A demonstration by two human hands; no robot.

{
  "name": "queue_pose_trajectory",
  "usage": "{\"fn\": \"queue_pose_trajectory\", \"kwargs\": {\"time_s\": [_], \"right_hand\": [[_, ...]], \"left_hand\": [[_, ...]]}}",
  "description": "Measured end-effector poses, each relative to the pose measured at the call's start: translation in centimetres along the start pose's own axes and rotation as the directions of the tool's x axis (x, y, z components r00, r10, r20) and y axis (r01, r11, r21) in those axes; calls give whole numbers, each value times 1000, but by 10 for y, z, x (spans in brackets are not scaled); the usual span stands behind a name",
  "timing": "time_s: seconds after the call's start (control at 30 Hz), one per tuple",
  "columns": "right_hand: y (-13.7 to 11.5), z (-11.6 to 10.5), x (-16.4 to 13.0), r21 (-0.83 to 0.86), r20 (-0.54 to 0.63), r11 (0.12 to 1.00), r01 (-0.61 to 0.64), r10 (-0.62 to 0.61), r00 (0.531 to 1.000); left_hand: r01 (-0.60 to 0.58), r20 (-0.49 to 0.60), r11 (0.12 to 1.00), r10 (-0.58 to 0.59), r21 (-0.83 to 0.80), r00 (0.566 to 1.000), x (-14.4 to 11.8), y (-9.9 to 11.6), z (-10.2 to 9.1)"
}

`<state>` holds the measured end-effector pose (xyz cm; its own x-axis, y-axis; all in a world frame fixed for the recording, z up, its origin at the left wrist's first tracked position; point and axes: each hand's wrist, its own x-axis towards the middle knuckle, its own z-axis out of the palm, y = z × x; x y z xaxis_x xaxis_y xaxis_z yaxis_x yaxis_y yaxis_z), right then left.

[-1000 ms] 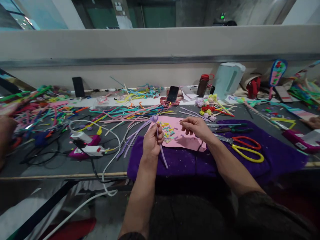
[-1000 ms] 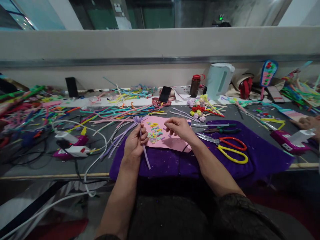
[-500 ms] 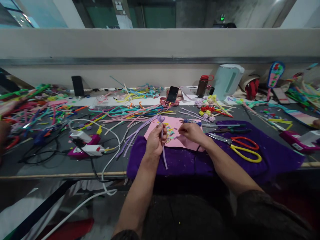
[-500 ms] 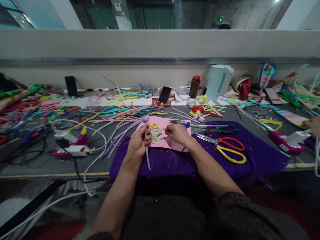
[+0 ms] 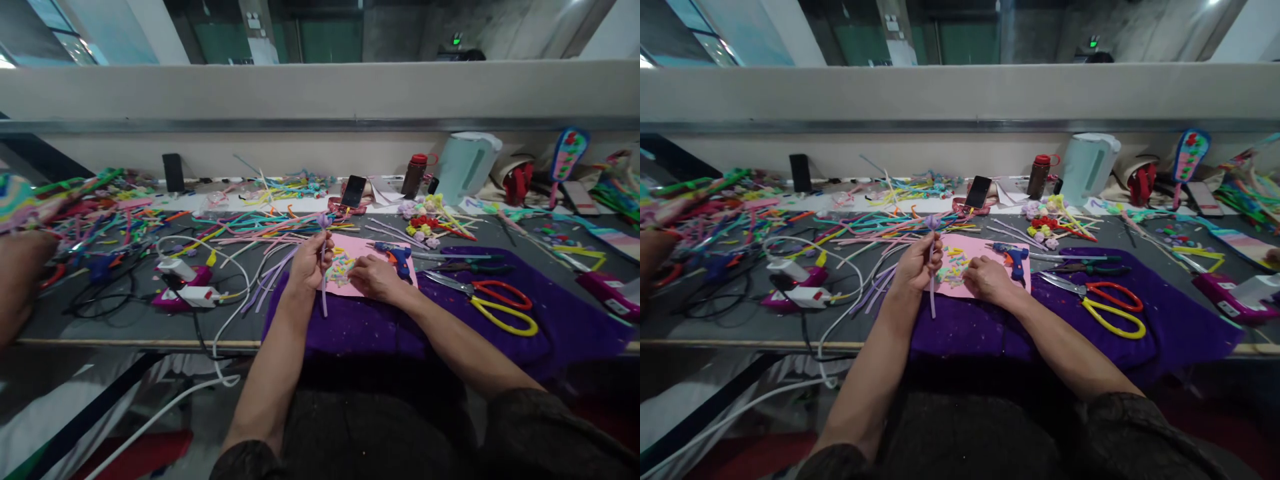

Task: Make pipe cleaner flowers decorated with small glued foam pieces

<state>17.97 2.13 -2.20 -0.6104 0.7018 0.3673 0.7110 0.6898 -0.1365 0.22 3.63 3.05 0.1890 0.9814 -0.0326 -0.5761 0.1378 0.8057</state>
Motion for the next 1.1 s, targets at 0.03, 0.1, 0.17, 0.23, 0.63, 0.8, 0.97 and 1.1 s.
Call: {"fn": "queue_pose_trajectory", "kwargs": {"time_s": [0.03, 0.1, 0.17, 0.23, 0.63, 0.8, 0.97, 1.1], "right_hand": [[2, -1, 0, -14, -15, 999, -40, 40, 999], [7, -7, -2, -10, -61, 994, -109, 109, 992], [10, -14, -4, 25, -111, 987, -157, 159, 981], [12, -20, -5, 65, -133, 980, -188, 195, 972], [7, -24, -6, 166, -269, 945, -282, 318, 909], [-1, -30, -4, 380, -394, 885, -268, 417, 819], [3, -24, -4, 543, -326, 806, -235, 461, 825], [6, -14, 1, 524, -215, 830, -191, 346, 914]], "left_hand": [[-1, -23, 1000, 2, 13, 1000, 2, -5, -1], [-9, -54, 999, 11, 36, 998, 4, -11, -4], [-20, -83, 998, 25, 63, 996, 4, -14, -7], [-23, -103, 996, 32, 87, 994, 4, -14, -9], [-31, -98, 994, 41, 102, 994, 3, -13, -10], [-39, -93, 994, 49, 106, 994, 3, -13, -11], [-44, -91, 993, 54, 112, 994, 3, -14, -11], [-45, -71, 993, 53, 112, 996, 2, -14, -10]]}}
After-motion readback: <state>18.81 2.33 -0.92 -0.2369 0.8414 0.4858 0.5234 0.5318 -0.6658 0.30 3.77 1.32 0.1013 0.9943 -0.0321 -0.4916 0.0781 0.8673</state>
